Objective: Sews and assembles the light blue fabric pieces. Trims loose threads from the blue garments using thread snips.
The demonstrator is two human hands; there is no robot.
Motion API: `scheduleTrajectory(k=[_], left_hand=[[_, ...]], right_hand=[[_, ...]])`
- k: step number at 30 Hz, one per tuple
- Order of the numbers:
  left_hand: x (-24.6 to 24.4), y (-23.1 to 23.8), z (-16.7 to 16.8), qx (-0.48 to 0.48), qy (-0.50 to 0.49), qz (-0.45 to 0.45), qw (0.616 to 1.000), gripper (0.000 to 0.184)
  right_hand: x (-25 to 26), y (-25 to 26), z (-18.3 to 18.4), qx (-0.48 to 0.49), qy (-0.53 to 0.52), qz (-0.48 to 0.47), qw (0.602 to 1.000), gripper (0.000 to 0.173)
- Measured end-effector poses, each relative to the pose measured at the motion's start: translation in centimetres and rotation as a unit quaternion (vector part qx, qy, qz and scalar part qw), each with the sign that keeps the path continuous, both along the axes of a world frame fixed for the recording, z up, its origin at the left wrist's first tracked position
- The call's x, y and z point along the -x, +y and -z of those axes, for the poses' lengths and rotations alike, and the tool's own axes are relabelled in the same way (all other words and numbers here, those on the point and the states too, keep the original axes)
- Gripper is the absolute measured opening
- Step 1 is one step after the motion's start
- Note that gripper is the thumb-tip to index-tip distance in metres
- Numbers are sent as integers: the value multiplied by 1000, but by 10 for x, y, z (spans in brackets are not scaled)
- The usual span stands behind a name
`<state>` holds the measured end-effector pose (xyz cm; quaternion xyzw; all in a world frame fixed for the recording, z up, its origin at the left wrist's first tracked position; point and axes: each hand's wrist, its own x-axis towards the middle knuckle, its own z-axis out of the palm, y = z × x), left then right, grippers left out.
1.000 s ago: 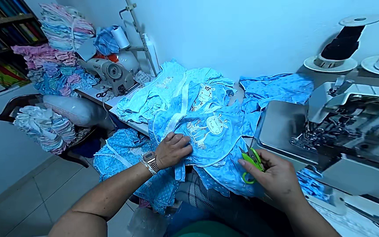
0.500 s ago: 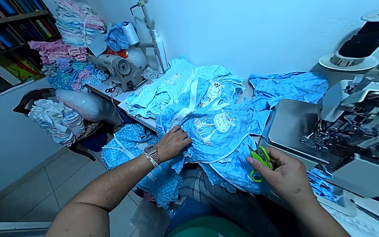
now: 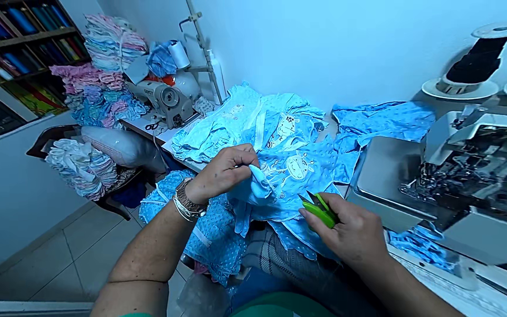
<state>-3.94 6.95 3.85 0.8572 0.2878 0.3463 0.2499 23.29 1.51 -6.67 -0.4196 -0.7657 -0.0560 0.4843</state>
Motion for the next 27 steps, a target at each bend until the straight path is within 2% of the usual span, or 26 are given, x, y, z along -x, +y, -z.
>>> scheduleTrajectory(k=[3, 7, 10, 14, 22, 27], left_hand=[[-17, 7, 4, 21, -78, 75, 994, 25], [-37, 14, 7, 73, -110, 114, 985, 27], [-48, 16, 8, 78, -114, 146, 980, 27], [-55, 15, 10, 51, -121, 140, 981, 25], [-66, 13, 17, -89, -63, 142, 984, 19], [-70, 19, 12, -181, 63, 92, 977, 20]], right_hand=[[8, 6, -20, -60, -14, -8, 998, 34], [8, 10, -34, -86, -20, -12, 996, 33], [6, 8, -38, -79, -3, -11, 997, 32], [6, 1, -39, -34, 29, -2, 999, 33], [-7, 1, -48, -10, 85, -3, 996, 34], [-21, -4, -56, -26, 134, -28, 990, 30]])
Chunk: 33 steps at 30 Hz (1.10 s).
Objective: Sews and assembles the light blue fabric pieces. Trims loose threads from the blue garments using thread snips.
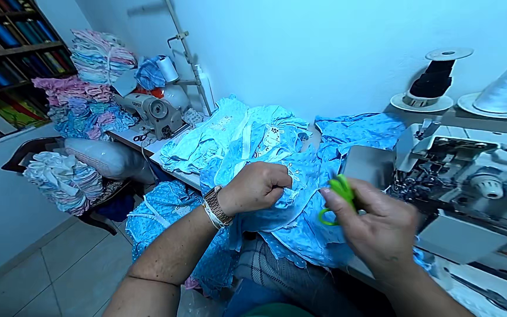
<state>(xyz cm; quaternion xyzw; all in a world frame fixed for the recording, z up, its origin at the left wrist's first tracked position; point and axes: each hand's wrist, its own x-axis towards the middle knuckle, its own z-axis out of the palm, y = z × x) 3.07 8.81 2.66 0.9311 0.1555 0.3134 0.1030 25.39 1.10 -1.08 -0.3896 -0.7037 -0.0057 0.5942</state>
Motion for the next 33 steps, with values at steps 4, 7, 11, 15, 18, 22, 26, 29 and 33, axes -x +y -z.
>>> scheduleTrajectory(k=[4, 7, 11, 15, 18, 22, 26, 29, 33], left_hand=[[2, 23, -44, -29, -10, -130, 991, 22], [-8, 55, -105, -51, -101, -265, 958, 25], [-23, 75, -164, 92, -285, -345, 889, 10], [-22, 108, -159, 10, -180, -404, 897, 11], [-4, 144, -100, -20, 52, -456, 888, 25], [30, 153, 3, 92, 326, -462, 820, 22], [25, 145, -14, 97, 352, -505, 782, 29], [-4, 112, -64, -12, 223, -465, 857, 28], [-65, 69, -42, -47, 300, -153, 940, 27]], right_hand=[[-31, 0, -16, 32, 81, 18, 996, 21], [-32, 2, -8, 68, 71, 20, 995, 26], [-25, 2, 14, 61, -3, 33, 998, 37], [-28, 2, 25, 83, -16, 51, 995, 37], [-35, 2, 31, 109, -30, 58, 992, 37], [-49, 3, 37, 129, -26, 78, 988, 39], [-55, 7, 42, 160, -30, 104, 981, 40], [-54, 10, 46, 168, -37, 117, 978, 41], [-52, 10, 47, 180, -25, 112, 977, 39]])
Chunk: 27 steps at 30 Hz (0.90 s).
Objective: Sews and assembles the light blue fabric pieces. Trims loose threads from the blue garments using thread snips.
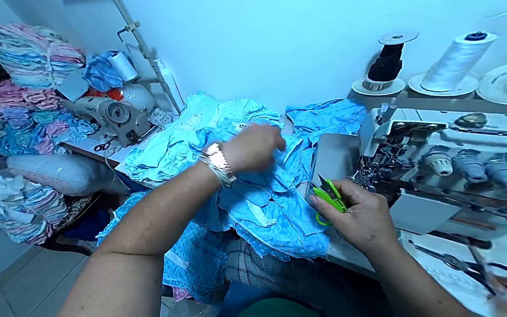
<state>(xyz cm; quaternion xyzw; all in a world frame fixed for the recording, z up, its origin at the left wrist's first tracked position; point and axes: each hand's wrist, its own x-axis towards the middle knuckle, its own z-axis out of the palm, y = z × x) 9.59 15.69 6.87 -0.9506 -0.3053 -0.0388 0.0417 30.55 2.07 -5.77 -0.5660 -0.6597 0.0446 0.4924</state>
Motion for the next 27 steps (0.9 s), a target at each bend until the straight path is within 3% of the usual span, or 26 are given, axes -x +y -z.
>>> scheduleTrajectory(k=[3, 6, 10, 19, 27], left_hand=[[-23, 6, 42, 62, 102, 78, 990, 25], [-5, 16, 31, 123, -55, 118, 984, 10], [14, 5, 19, 221, -209, 140, 942, 11], [19, -14, 19, 299, -248, 136, 911, 14], [15, -17, 22, 325, -254, 162, 897, 16]], right_hand=[[-3, -6, -1, -17, -16, 6, 1000, 40], [-13, -10, 3, -18, -40, 25, 999, 41], [-8, 1, -3, -52, -80, 28, 995, 42], [14, 27, -35, -147, -219, -48, 964, 34], [22, 24, -27, -174, -212, -72, 959, 34]])
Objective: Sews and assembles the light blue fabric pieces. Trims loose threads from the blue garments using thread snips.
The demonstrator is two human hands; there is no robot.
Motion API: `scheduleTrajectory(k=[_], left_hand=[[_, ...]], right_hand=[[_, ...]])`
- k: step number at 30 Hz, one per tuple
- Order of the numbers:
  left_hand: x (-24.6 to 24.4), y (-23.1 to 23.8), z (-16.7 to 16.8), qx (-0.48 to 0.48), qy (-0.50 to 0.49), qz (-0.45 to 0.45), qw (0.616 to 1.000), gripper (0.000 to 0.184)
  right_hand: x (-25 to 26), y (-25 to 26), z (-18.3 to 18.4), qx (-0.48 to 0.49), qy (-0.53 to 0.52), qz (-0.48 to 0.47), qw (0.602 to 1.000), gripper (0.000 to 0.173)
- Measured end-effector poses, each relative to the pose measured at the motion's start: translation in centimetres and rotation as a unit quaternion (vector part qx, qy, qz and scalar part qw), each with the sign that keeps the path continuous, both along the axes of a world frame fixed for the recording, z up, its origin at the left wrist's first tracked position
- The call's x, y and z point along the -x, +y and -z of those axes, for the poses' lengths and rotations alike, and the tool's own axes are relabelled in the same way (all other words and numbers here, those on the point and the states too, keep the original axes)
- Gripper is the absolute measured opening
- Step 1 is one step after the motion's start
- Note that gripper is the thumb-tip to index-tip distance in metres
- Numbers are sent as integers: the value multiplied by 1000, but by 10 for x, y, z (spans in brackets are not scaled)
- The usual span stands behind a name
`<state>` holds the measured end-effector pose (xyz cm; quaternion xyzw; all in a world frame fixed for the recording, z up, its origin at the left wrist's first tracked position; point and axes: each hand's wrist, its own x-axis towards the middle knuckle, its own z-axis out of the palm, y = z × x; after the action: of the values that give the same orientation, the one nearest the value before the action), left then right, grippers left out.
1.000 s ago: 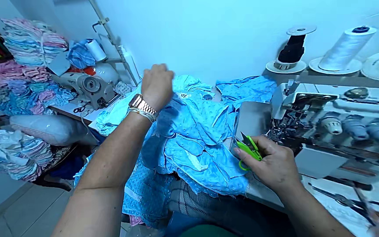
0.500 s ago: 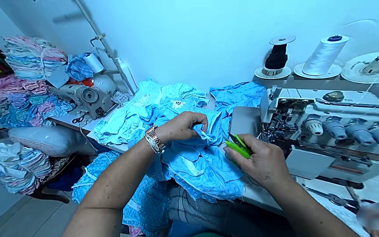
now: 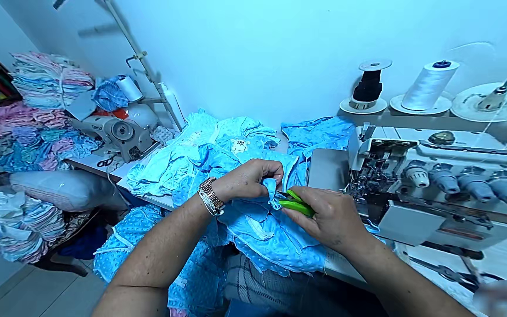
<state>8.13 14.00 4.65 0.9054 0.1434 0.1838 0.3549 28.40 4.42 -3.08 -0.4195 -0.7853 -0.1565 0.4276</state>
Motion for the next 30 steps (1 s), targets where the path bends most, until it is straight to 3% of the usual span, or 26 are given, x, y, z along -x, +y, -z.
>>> scheduleTrajectory(k=[5, 19, 26, 30], left_hand=[[3, 2, 7, -12, -55, 48, 997, 15], [-2, -2, 9, 19, -51, 46, 997, 15], [-5, 0, 20, -18, -71, 66, 995, 12], [-9, -7, 23, -65, -78, 64, 993, 11]], right_hand=[[-2, -3, 4, 8, 29, 2, 1000, 33], [3, -8, 1, -25, 3, -2, 1000, 32], [5, -10, 3, -14, 96, -48, 994, 33], [7, -10, 3, -28, 87, -46, 995, 34]])
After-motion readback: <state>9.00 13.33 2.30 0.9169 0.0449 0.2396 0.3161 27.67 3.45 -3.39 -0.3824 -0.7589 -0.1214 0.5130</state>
